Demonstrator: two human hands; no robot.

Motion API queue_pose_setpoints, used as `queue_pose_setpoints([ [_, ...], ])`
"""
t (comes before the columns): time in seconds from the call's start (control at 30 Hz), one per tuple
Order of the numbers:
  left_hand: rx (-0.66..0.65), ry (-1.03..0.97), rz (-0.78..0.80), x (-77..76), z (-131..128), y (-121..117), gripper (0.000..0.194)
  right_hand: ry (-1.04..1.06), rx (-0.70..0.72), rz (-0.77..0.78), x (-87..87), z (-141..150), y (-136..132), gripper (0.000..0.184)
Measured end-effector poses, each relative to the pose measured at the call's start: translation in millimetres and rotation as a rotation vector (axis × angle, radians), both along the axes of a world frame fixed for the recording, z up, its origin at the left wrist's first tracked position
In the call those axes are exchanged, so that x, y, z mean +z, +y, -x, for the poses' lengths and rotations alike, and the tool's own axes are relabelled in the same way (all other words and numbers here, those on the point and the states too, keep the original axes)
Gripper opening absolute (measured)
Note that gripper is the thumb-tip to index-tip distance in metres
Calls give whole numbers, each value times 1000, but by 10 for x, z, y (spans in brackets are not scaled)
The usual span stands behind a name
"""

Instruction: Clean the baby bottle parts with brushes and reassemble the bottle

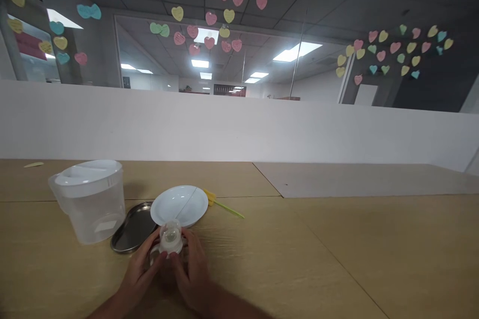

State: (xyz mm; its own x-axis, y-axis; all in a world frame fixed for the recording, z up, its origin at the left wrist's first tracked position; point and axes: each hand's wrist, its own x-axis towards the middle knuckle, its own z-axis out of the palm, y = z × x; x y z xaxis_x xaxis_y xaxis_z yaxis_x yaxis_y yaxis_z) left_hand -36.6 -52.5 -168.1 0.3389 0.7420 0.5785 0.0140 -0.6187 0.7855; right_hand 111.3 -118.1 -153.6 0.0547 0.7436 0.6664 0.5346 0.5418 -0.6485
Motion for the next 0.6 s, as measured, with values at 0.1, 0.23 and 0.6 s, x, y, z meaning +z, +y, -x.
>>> queue_pose_setpoints([
  [0.1, -17, -5, -3, 3, 11, 1, 50, -24, -22, -8, -18, -3, 1, 38],
  [0.23, -26, -16, 33, 9, 33, 6, 54, -12, 0, -15, -32, -7, 5, 38],
  [0.6, -28, 40, -5, 107, 48, 13, 46, 22, 90, 53, -66, -2, 47, 57],
])
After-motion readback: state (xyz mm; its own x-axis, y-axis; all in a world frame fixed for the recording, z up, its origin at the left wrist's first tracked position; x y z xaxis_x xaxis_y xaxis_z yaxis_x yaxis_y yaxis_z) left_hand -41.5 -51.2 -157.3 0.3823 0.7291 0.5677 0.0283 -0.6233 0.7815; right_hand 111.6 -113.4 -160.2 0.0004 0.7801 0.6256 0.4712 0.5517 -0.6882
